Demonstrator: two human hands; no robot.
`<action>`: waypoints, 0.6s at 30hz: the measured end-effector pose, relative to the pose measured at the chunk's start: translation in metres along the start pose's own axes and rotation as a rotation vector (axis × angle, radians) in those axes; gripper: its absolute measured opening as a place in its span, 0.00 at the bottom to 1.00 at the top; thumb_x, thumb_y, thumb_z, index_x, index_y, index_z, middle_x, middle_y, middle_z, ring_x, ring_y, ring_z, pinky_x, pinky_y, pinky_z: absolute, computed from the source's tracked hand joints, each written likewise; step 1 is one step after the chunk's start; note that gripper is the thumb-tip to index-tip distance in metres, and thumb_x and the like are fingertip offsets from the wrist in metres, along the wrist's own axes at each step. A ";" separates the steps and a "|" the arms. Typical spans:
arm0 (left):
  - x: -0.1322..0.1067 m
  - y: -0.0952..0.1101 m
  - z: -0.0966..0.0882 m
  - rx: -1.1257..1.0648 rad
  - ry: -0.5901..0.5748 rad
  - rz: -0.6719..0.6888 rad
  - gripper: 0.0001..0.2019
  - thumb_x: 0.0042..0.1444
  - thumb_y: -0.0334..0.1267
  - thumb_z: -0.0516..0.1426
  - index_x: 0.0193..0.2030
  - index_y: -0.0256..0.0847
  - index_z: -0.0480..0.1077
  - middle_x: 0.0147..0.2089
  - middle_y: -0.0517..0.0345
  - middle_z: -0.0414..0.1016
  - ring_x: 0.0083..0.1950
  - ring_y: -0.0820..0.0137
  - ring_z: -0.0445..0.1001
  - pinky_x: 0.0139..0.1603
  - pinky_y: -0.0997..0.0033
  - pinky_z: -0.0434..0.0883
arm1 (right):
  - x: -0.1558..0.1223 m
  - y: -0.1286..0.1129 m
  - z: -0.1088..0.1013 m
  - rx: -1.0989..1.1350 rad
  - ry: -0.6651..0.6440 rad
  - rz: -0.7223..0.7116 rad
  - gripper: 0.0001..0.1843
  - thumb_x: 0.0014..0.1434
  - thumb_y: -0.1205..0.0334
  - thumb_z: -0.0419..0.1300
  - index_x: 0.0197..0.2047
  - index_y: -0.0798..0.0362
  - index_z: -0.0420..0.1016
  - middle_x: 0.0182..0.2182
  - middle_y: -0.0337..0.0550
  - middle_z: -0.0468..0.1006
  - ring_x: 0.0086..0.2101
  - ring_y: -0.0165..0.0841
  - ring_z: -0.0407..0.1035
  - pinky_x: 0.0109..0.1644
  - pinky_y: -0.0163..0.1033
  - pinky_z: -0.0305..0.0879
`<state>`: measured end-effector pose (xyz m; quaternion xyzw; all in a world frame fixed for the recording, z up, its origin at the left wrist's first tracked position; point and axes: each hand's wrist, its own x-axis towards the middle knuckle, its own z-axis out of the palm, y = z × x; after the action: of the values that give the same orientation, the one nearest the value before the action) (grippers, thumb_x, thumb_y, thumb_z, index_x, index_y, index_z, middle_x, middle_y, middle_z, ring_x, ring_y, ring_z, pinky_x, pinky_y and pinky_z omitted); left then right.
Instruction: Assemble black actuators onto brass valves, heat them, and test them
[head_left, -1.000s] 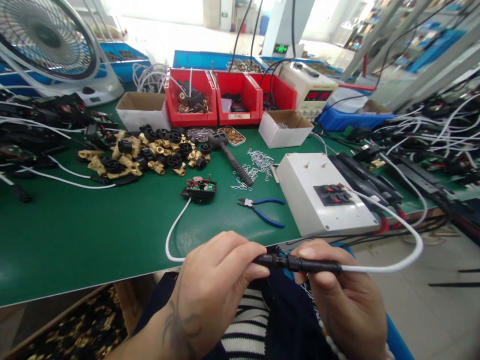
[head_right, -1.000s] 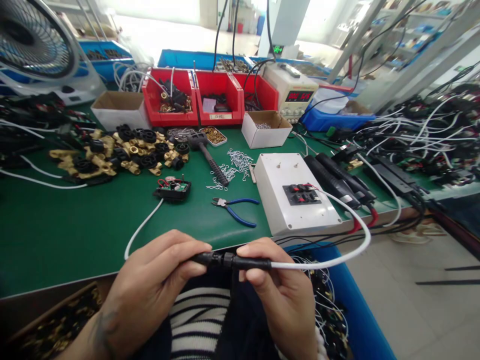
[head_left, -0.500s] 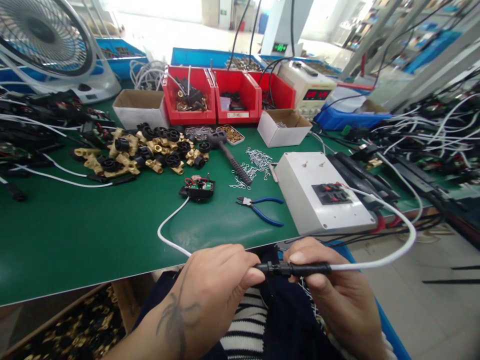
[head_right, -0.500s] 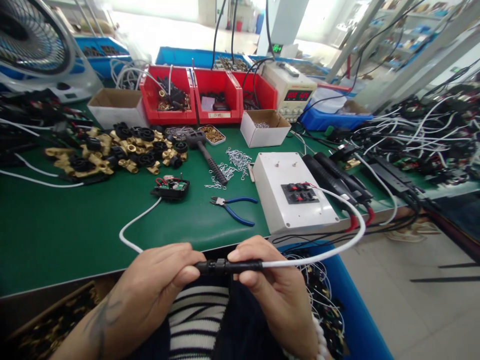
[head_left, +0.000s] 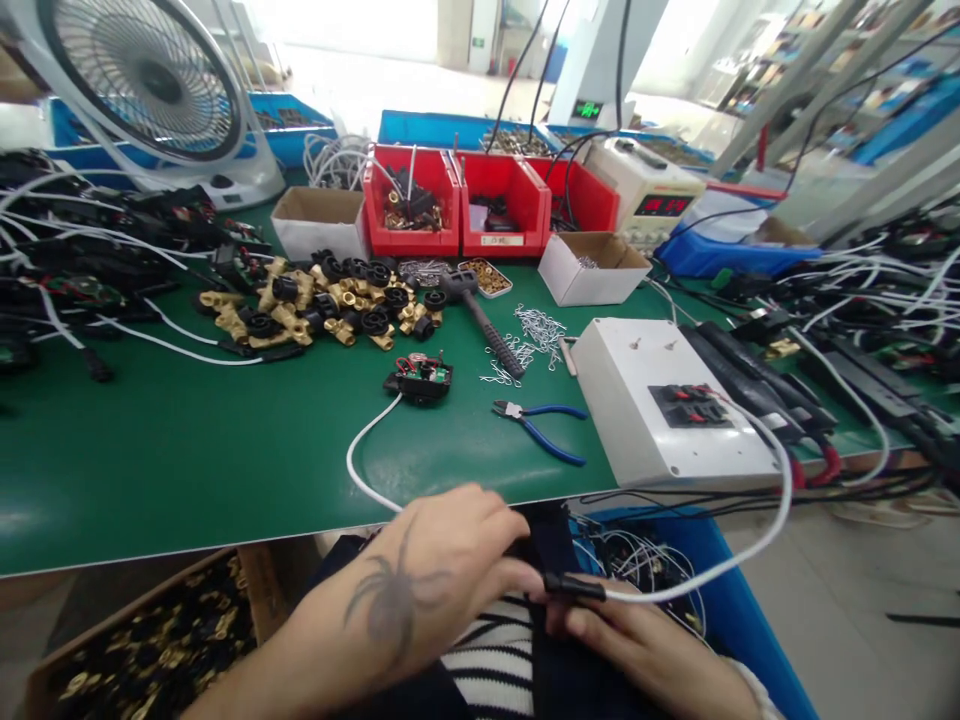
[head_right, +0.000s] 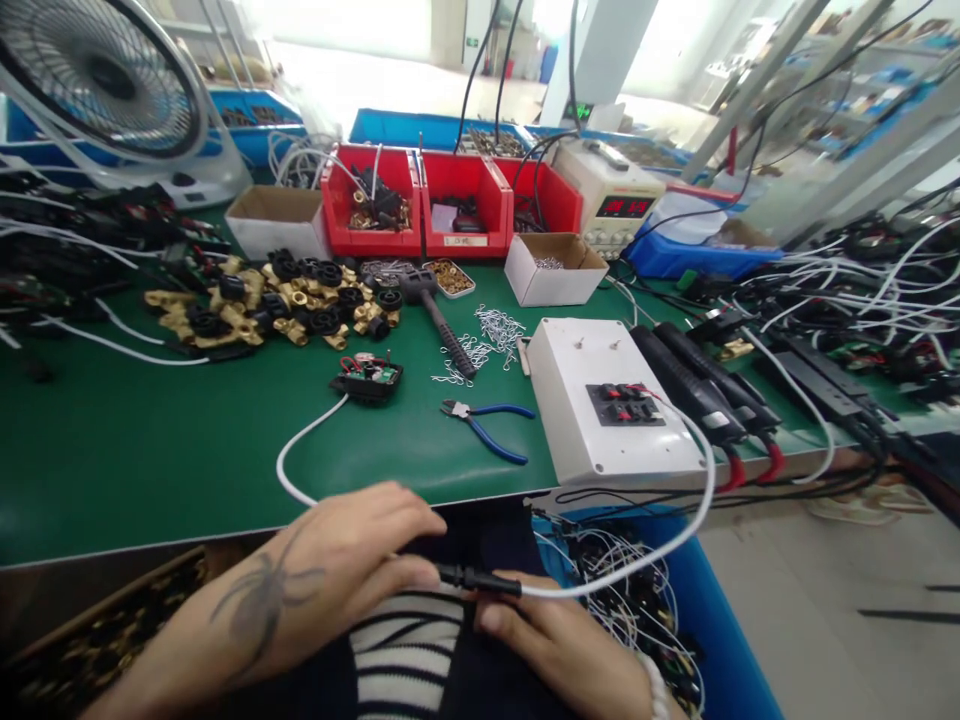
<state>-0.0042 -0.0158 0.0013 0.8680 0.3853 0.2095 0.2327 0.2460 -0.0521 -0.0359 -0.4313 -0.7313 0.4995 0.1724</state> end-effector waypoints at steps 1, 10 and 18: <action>0.002 -0.011 -0.004 0.019 0.089 -0.037 0.15 0.68 0.46 0.49 0.47 0.39 0.71 0.44 0.53 0.77 0.45 0.66 0.76 0.45 0.67 0.74 | -0.007 0.002 -0.005 -0.046 -0.066 0.017 0.14 0.63 0.52 0.60 0.44 0.50 0.82 0.32 0.44 0.83 0.32 0.36 0.78 0.37 0.35 0.75; 0.034 -0.120 -0.011 0.110 0.241 -0.548 0.32 0.58 0.46 0.60 0.64 0.33 0.58 0.61 0.41 0.67 0.63 0.53 0.66 0.64 0.52 0.64 | 0.018 -0.048 -0.126 -0.190 0.497 -0.029 0.16 0.60 0.48 0.62 0.39 0.51 0.85 0.31 0.47 0.83 0.33 0.34 0.78 0.39 0.38 0.72; 0.017 -0.057 0.012 -0.134 0.485 -0.237 0.24 0.55 0.37 0.64 0.56 0.43 0.62 0.55 0.52 0.68 0.58 0.62 0.70 0.59 0.58 0.70 | 0.110 -0.023 -0.175 -0.352 0.798 0.155 0.25 0.57 0.54 0.57 0.41 0.71 0.82 0.38 0.53 0.82 0.44 0.38 0.73 0.50 0.46 0.60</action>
<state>-0.0202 0.0280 -0.0373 0.7241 0.5140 0.4076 0.2132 0.2921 0.1355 0.0421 -0.6667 -0.6470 0.1730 0.3270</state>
